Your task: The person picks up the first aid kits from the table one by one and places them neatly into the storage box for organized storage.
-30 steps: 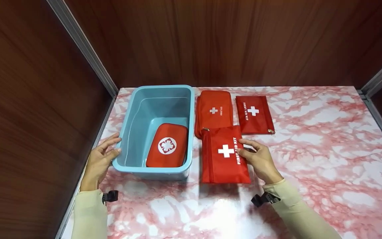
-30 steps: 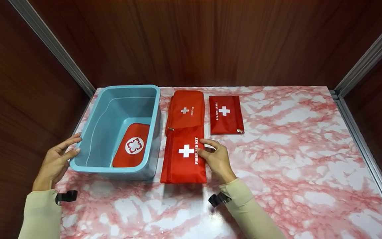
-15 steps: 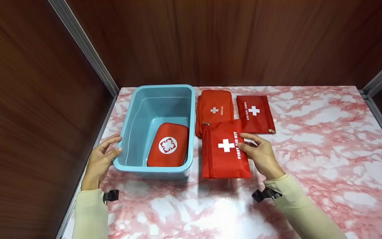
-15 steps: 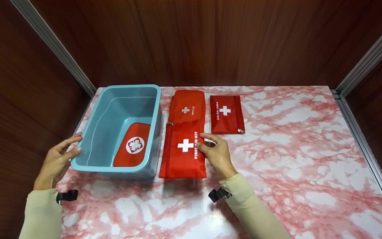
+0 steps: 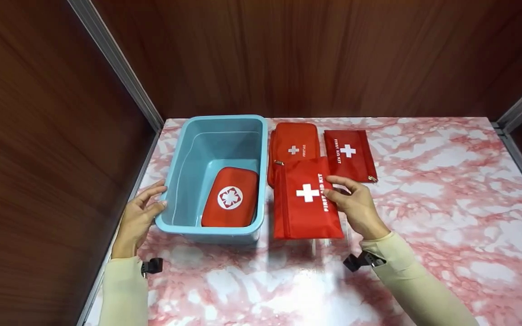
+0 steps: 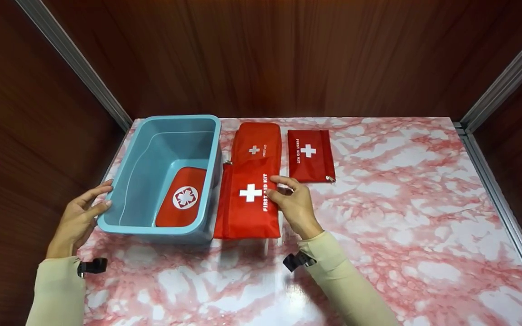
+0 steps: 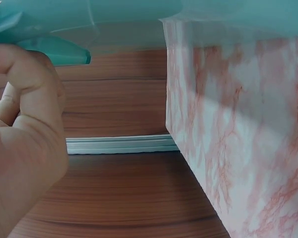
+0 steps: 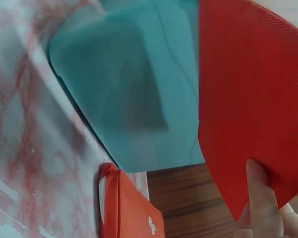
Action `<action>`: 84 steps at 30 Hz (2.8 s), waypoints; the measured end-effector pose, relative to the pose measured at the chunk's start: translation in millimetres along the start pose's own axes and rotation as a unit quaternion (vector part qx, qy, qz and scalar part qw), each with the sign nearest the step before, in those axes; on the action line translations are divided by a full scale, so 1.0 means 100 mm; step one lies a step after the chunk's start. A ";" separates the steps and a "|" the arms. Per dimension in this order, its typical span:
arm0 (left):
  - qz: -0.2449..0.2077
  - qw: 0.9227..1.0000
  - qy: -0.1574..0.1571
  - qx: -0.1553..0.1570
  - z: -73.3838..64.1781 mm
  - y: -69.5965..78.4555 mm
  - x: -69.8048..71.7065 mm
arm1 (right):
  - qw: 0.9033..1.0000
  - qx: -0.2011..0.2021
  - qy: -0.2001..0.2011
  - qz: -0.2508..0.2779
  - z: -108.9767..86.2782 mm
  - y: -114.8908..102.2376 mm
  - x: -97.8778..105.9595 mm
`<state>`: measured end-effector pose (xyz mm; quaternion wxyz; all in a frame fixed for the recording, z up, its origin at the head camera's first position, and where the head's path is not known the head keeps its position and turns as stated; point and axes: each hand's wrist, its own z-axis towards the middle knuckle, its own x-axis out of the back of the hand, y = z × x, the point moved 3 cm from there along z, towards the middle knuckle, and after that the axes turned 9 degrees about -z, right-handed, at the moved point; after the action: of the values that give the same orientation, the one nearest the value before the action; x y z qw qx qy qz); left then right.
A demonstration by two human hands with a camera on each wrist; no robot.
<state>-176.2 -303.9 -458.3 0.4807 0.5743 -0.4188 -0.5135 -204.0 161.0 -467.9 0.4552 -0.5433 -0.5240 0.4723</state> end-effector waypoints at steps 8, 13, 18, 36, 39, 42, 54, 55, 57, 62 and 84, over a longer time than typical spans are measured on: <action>-0.005 1.000 -0.002 0.007 0.00 0.00 0.00 | 1.000 0.000 -0.001 -0.015 0.04 -0.11 -0.02; -0.014 1.000 -0.004 0.009 0.00 0.00 0.00 | 1.000 0.000 0.005 -0.016 0.07 -0.17 -0.05; -0.015 1.000 -0.004 0.008 0.00 -0.01 0.00 | 1.000 0.004 -0.002 -0.007 0.08 -0.21 -0.07; -0.008 1.000 -0.003 0.002 0.00 -0.01 0.00 | 1.000 0.015 -0.004 -0.003 0.10 -0.38 -0.09; -0.013 1.000 -0.003 0.004 0.00 -0.01 0.00 | 1.000 0.016 -0.009 0.004 0.11 -0.40 -0.11; -0.015 1.000 -0.004 0.004 0.00 0.00 0.00 | 1.000 0.014 -0.012 0.008 0.11 -0.40 -0.14; -0.023 1.000 -0.006 0.003 0.01 -0.01 0.01 | 0.999 0.021 -0.026 0.004 0.13 -0.42 -0.27; -0.023 1.000 -0.006 0.003 0.01 -0.01 0.01 | 0.999 0.021 -0.027 0.003 0.13 -0.43 -0.28; -0.024 1.000 -0.006 0.006 0.01 -0.01 0.01 | 0.999 0.020 -0.027 0.000 0.14 -0.43 -0.31; -0.023 1.000 -0.004 0.010 0.01 -0.01 0.01 | 0.999 0.017 -0.029 0.000 0.14 -0.45 -0.37; -0.019 1.000 -0.011 -0.004 0.00 -0.01 0.01 | 0.999 0.007 -0.043 0.005 0.22 -0.48 -0.65</action>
<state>-176.4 -304.4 -459.8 0.4684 0.5747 -0.4110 -0.5304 -232.5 98.1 -420.6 0.4337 -0.5222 -0.5371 0.5007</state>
